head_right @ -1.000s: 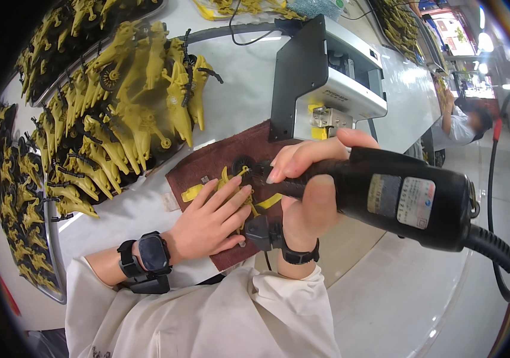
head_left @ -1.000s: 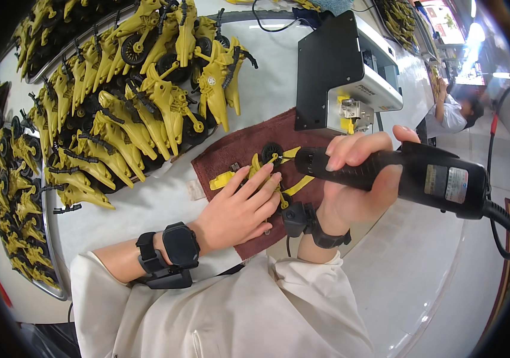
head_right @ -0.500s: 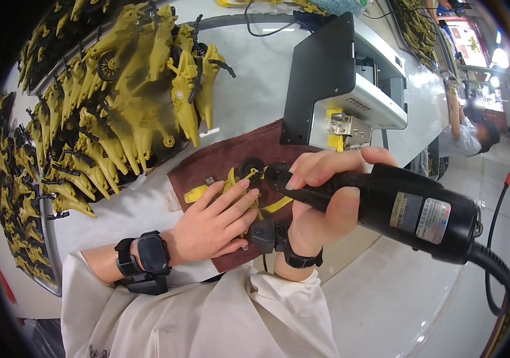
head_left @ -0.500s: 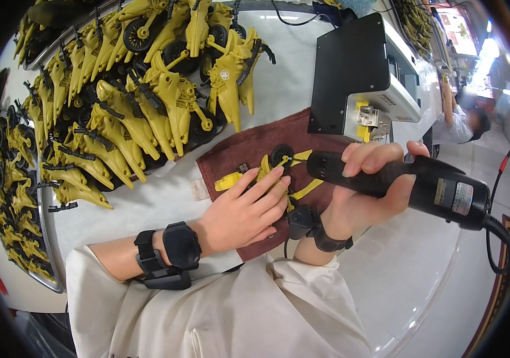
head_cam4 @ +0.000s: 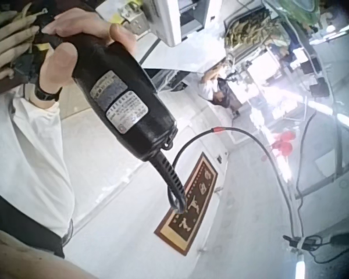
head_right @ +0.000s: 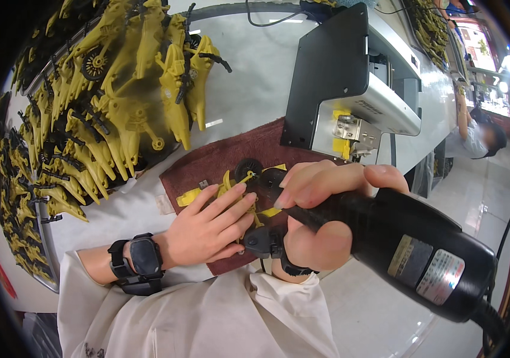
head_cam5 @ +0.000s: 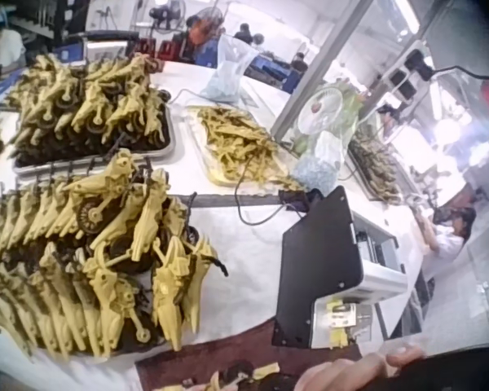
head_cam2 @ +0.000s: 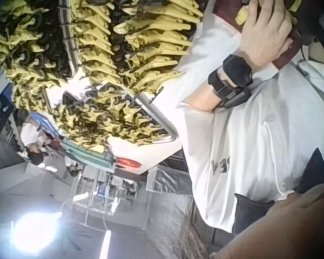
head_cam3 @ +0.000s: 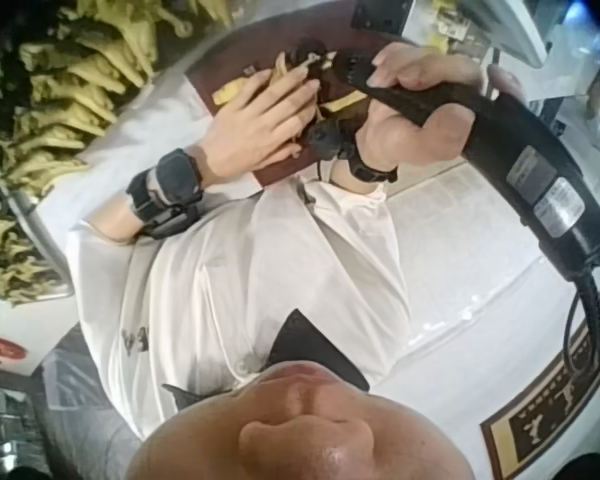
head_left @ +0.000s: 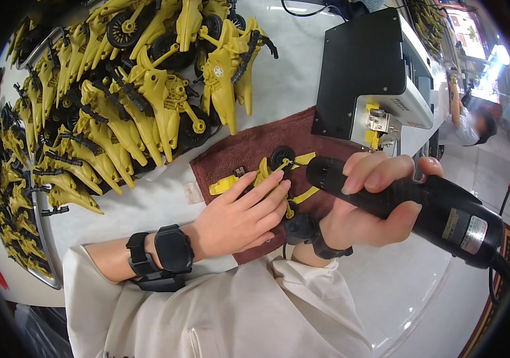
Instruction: Using an electric screwdriver to assemble small yellow plastic components in a factory setting.
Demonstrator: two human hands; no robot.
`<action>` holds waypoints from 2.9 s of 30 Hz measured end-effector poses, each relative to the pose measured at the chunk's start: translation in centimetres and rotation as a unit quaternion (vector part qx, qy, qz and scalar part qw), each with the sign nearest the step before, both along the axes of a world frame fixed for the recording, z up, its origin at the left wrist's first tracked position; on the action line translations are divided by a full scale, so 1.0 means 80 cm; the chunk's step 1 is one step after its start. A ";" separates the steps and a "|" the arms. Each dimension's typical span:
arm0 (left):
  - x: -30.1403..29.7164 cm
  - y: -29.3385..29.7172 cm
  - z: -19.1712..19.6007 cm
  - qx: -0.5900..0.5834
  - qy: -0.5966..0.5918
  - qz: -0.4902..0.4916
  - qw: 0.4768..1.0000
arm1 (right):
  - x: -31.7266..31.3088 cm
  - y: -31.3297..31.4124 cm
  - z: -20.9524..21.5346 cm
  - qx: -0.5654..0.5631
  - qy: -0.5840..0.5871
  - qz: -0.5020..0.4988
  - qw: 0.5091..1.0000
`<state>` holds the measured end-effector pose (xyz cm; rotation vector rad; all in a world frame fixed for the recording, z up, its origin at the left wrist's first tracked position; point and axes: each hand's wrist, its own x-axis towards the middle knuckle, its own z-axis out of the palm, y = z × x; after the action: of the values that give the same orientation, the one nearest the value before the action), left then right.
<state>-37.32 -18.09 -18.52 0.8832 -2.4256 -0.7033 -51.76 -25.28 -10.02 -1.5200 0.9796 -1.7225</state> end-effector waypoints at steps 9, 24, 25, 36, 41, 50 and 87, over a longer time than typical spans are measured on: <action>-0.001 -0.002 -0.002 0.004 0.006 0.010 1.000 | -0.010 -0.006 -0.015 0.021 -0.088 0.185 0.979; -0.029 0.016 0.011 -0.146 -0.034 0.030 0.988 | -0.039 0.072 0.038 -0.142 0.046 0.176 0.973; -0.022 0.013 0.009 0.000 0.016 0.052 0.998 | -0.041 0.078 0.036 -0.148 0.043 0.174 0.973; -0.040 0.019 0.035 -0.025 -0.001 0.087 0.996 | 0.025 0.144 0.116 -0.165 -0.477 0.429 0.749; 0.050 0.060 0.085 -0.097 0.075 0.235 0.964 | 0.020 0.153 0.144 0.112 -0.450 0.578 0.671; 0.340 0.195 0.095 -0.203 -0.014 0.666 0.718 | 0.051 0.142 0.141 0.093 -0.459 0.635 0.614; 0.214 -0.270 0.114 -0.016 -0.323 0.098 0.941 | 0.008 0.148 0.124 0.011 -0.441 0.483 0.756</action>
<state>-20.23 -39.70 -9.39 1.5061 -2.8239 -0.3216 -51.11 -13.43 -0.09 -0.7149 -0.2868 -1.3060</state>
